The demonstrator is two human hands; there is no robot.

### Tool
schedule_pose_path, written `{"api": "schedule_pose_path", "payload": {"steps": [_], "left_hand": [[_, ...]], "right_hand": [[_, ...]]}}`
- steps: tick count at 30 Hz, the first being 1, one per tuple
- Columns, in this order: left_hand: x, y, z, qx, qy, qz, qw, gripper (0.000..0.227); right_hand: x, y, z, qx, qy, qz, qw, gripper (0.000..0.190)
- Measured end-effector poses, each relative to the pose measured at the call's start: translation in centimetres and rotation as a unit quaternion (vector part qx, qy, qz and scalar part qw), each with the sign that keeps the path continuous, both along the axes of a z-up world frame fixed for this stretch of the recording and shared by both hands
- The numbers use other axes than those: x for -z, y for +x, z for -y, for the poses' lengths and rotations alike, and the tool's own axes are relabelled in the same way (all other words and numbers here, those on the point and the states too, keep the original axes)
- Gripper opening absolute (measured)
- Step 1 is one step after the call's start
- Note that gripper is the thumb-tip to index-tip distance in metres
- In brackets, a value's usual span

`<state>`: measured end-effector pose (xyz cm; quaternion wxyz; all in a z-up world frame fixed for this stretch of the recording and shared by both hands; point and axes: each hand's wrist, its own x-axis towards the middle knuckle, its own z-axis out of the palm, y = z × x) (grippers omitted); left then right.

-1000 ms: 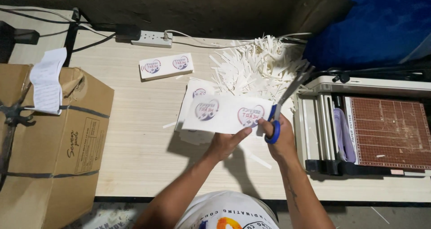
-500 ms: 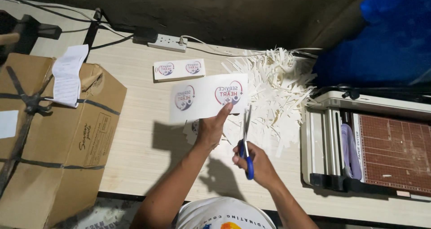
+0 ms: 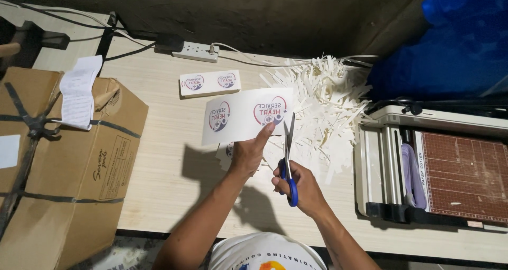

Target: The person uses blue-handled scissors to cut a sheet of paper printed with multiple circular logos into individual pieces. They hold the paper with their left hand and cut with their right hand, placing the cut pieces on the table.

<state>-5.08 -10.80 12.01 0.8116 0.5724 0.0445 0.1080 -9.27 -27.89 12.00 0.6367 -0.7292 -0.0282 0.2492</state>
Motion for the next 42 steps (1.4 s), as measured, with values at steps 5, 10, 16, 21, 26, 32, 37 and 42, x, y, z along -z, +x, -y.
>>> {"api": "schedule_pose_path", "payload": {"steps": [5, 10, 16, 21, 26, 32, 37, 42], "left_hand": [[-0.1, 0.1, -0.1, 0.003, 0.022, 0.002, 1.0, 0.039], [-0.4, 0.3, -0.1, 0.004, 0.035, -0.006, 0.999, 0.037], [-0.3, 1.2, -0.4, 0.002, 0.078, -0.019, 0.997, 0.035], [1.8, 2.4, -0.7, 0.023, 0.129, -0.026, 0.991, 0.033], [2.7, 2.5, -0.7, 0.05, 0.116, 0.011, 0.992, 0.035], [3.2, 2.3, -0.7, 0.056, 0.112, 0.028, 0.992, 0.037], [4.1, 2.3, -0.7, 0.058, 0.123, 0.002, 0.991, 0.04], [4.5, 2.2, -0.6, 0.052, 0.141, -0.013, 0.989, 0.04]], "right_hand": [[-0.5, 0.0, -0.3, 0.011, -0.018, 0.009, 1.0, 0.02], [0.1, 0.2, -0.2, 0.034, -0.018, -0.004, 0.999, 0.014], [1.0, 0.8, -0.2, 0.06, -0.008, -0.034, 0.998, 0.018], [0.9, 1.7, -0.3, 0.065, -0.025, -0.043, 0.997, 0.021], [1.6, 3.3, 0.0, 0.055, 0.013, -0.028, 0.998, 0.021], [1.4, 4.3, -0.3, 0.046, 0.05, -0.017, 0.998, 0.021], [1.7, 4.1, -0.4, 0.051, 0.072, -0.02, 0.996, 0.021], [1.8, 3.9, -0.6, 0.078, 0.04, -0.045, 0.995, 0.022]]}}
